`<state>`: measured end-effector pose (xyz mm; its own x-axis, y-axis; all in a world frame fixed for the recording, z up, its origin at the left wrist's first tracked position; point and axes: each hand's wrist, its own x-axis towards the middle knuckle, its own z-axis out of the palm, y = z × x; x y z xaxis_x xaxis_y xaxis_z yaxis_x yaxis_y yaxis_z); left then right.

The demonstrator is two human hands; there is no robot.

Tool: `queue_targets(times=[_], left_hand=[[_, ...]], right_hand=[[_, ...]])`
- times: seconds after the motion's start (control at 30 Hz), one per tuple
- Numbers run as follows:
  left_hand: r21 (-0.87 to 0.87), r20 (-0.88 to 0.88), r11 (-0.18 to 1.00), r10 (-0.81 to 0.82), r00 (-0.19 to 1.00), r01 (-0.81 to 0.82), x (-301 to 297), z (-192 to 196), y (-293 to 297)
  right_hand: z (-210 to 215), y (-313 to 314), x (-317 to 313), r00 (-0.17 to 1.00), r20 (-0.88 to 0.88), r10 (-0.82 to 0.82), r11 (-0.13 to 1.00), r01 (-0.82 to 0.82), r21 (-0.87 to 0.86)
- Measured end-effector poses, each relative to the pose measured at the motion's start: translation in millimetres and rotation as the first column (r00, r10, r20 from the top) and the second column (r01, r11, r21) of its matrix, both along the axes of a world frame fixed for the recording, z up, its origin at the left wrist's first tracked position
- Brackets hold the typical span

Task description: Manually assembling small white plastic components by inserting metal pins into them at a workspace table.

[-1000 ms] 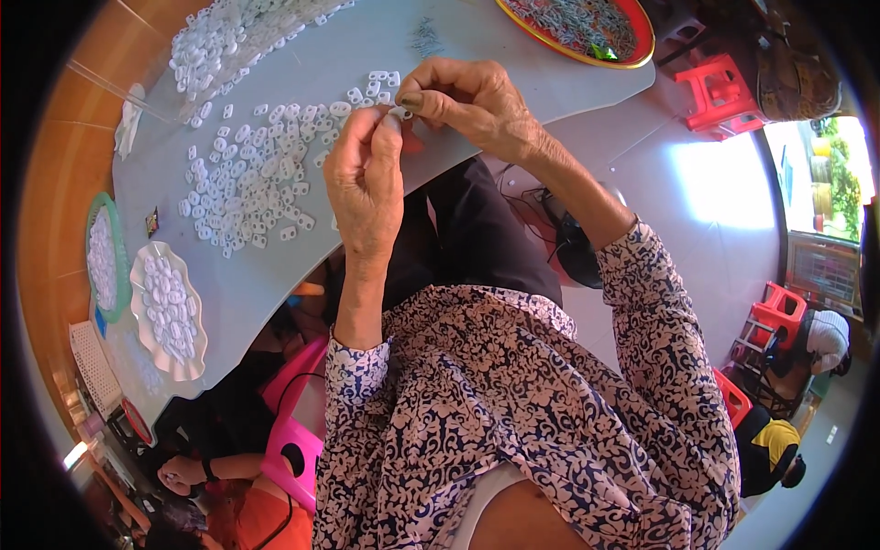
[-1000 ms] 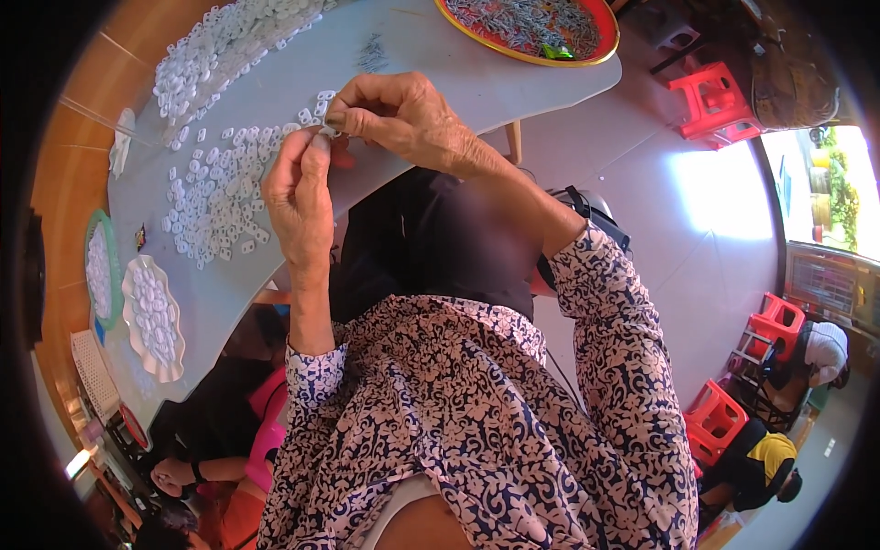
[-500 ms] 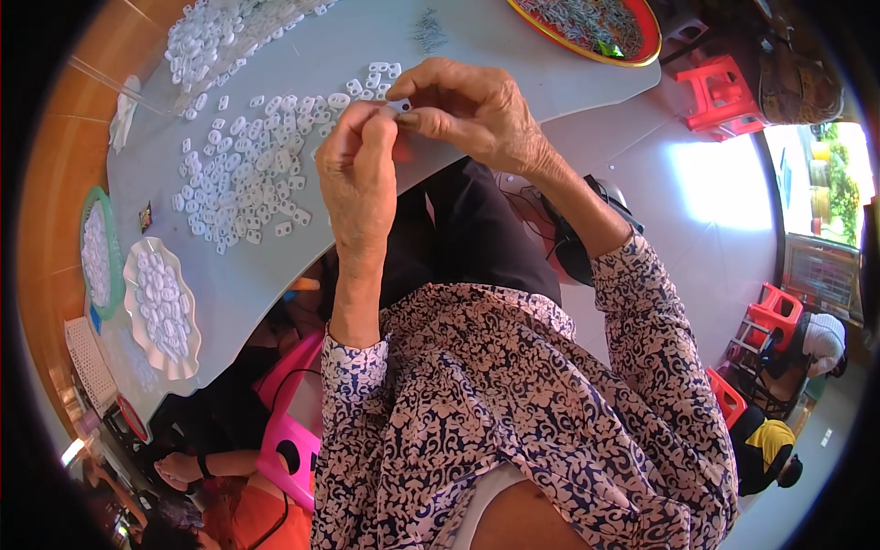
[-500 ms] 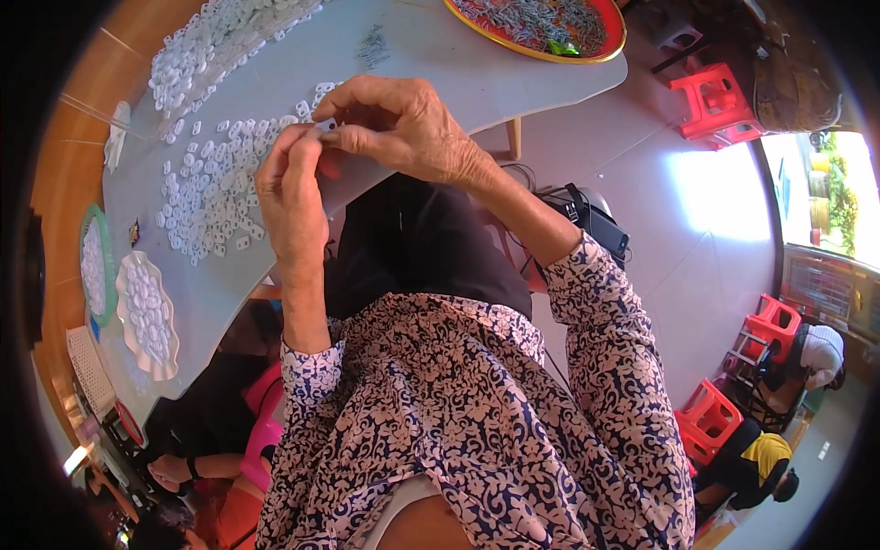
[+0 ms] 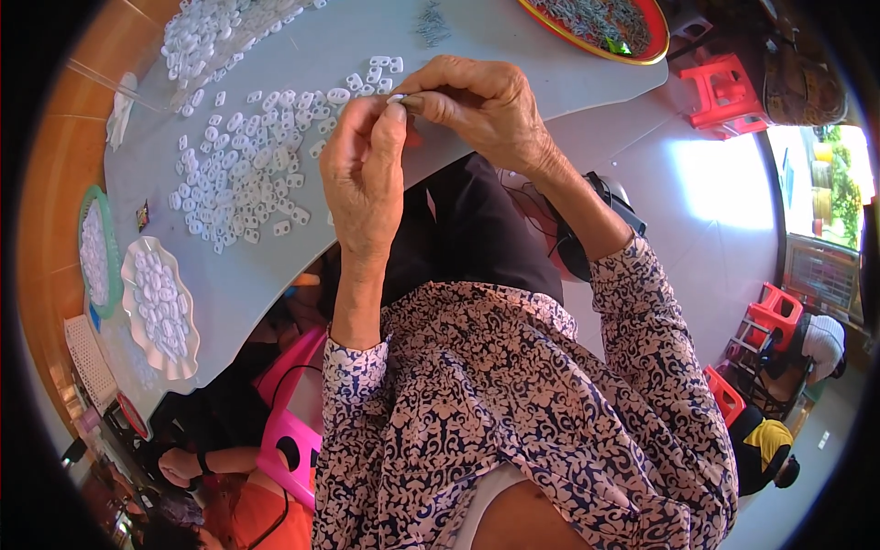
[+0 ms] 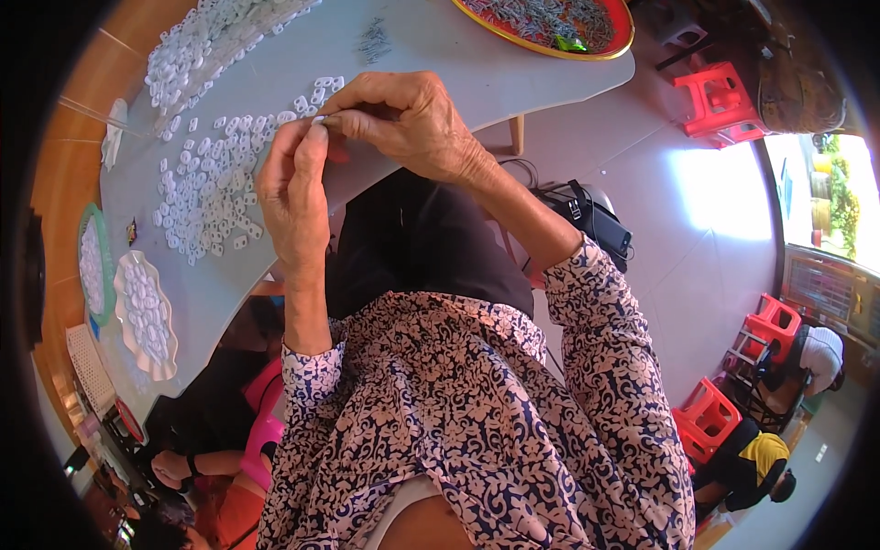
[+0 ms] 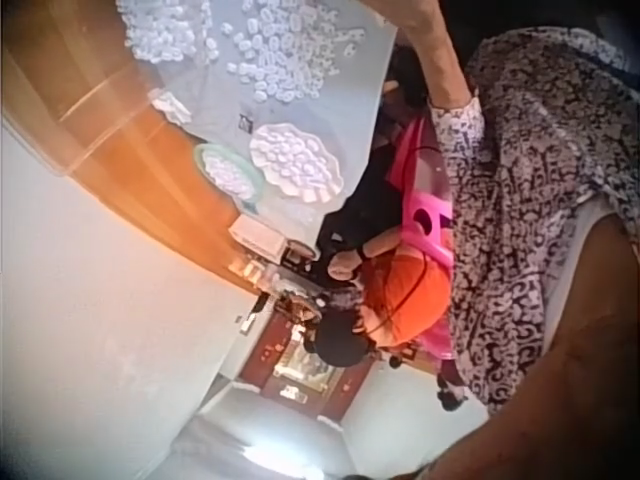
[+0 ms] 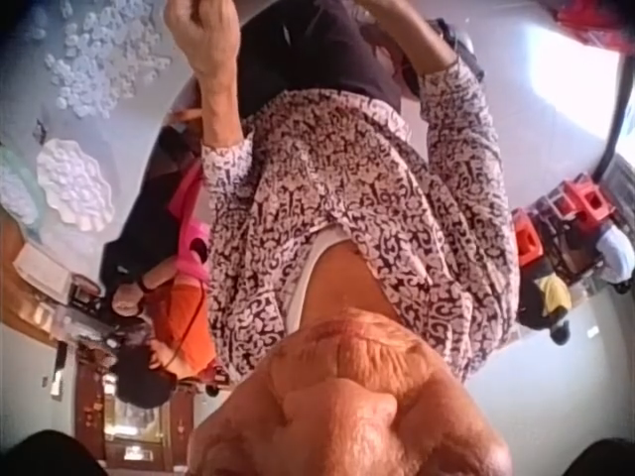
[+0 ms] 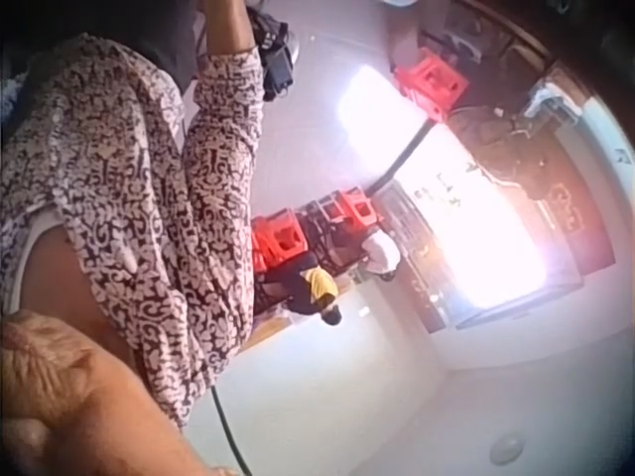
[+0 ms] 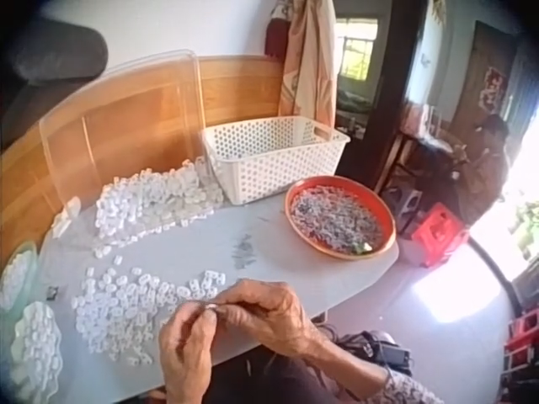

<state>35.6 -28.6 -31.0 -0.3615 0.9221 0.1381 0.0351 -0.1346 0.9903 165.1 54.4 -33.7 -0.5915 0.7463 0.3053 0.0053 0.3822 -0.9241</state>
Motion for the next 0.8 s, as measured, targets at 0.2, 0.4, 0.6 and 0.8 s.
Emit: queue_targets(times=[0.2,0.4,0.6,0.8], left_hand=[[0.118,-0.094,0.989,0.098,0.991,-0.086,2,-8,2],[-0.025,0.077,0.999,0.042,0.996,-0.040,-2,-5,1],[-0.037,0.302,0.998,-0.042,0.952,0.056,-7,-5,2],[0.053,0.509,0.992,-0.128,0.851,0.118,-7,-11,5]], right_hand=[[-2,-1,-1,0.999,-0.037,0.020,0.995,-0.023,-0.096],[3,-3,0,1.000,-0.025,0.002,0.993,-0.005,-0.119],[0,-3,0,0.999,-0.046,-0.017,0.999,0.014,-0.051],[-5,0,-3,0.995,-0.095,-0.014,1.000,0.015,0.011]])
